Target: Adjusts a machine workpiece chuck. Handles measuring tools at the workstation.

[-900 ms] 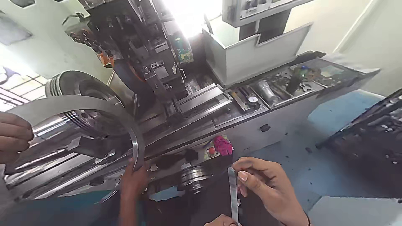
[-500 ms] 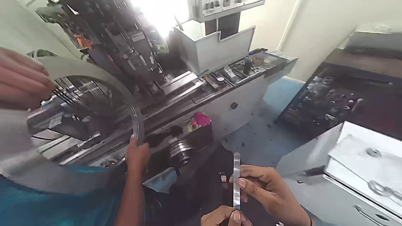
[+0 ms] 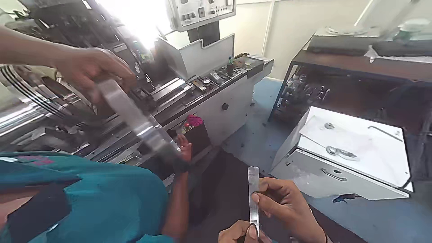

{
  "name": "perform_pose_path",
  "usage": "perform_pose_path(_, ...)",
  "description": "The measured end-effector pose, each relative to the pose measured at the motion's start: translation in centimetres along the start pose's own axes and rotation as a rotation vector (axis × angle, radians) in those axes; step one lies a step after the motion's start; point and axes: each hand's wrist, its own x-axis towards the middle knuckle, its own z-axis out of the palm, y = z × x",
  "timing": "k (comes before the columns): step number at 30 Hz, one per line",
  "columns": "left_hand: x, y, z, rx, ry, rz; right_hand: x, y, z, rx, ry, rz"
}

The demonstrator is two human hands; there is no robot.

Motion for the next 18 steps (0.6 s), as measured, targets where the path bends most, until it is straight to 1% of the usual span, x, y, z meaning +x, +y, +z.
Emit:
perform_pose_path(4,-1.1,0.2,2.4,-0.036,-0.027,0.006,-2.5,-1.1,-1.5,0.028,0.066,-0.025)
perform_pose_path(9,-2.4,0.0,6.2,-0.031,-0.06,0.002,-6.0,-2.5,-4.6,0.025,0.149,-0.047)
perform_pose_path(18,-5.9,-0.8,14.2,-0.04,-0.109,-0.021,-13.2,-5.7,-10.9,-0.074,0.266,-0.039)
